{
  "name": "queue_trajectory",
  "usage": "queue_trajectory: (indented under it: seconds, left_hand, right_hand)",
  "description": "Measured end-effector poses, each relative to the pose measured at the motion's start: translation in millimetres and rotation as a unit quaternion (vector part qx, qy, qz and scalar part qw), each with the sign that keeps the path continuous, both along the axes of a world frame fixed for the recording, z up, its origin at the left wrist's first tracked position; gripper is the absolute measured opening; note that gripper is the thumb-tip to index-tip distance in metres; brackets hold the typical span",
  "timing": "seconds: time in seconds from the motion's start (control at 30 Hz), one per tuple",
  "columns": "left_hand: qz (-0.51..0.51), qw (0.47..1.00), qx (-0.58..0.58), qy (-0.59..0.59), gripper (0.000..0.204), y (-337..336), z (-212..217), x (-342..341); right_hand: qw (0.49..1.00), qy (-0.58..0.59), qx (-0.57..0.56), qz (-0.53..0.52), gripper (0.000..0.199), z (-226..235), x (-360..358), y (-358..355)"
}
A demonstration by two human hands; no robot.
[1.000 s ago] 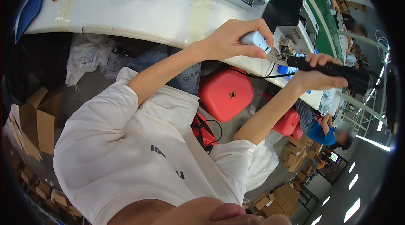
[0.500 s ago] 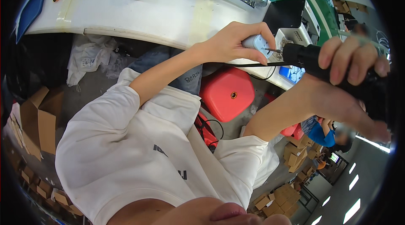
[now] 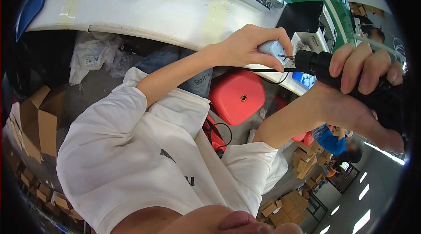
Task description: The recorder is using an electric screwdriver to assemble small portable electric fans at a factory workstation.
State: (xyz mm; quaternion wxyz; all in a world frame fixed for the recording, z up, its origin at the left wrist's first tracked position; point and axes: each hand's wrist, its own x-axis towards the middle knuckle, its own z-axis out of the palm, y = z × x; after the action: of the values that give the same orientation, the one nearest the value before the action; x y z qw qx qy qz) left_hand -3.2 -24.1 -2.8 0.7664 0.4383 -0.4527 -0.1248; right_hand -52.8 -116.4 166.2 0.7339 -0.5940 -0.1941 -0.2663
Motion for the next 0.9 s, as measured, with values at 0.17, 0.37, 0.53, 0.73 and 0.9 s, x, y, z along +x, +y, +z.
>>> queue_trajectory:
  seconds: [0.17,0.37,0.53,0.73,0.9]
  left_hand:
    - [-0.006,1.000,0.006,0.000,0.030,1.4,0.3,-0.5]
    - [-0.009,1.000,0.008,0.002,0.033,-1.1,1.9,-0.1]
    - [0.003,1.000,-0.014,0.004,0.033,-1.3,0.0,2.3]
    - [0.020,1.000,0.017,-0.006,0.030,4.8,-1.6,2.4]
    - [0.005,1.000,0.006,-0.026,0.028,-1.0,7.3,-3.1]
  right_hand:
    - [0.999,-0.010,-0.033,0.010,0.091,-0.8,-0.2,1.2]
    - [0.998,-0.016,-0.048,-0.032,0.087,-0.8,-1.4,13.5]
    - [0.996,-0.076,-0.009,-0.035,0.080,-2.3,-10.6,14.0]
    - [0.968,-0.090,-0.025,-0.231,0.075,-26.3,-34.3,-19.7]
    - [0.904,0.016,-0.048,-0.425,0.071,-76.7,-37.2,-39.5]
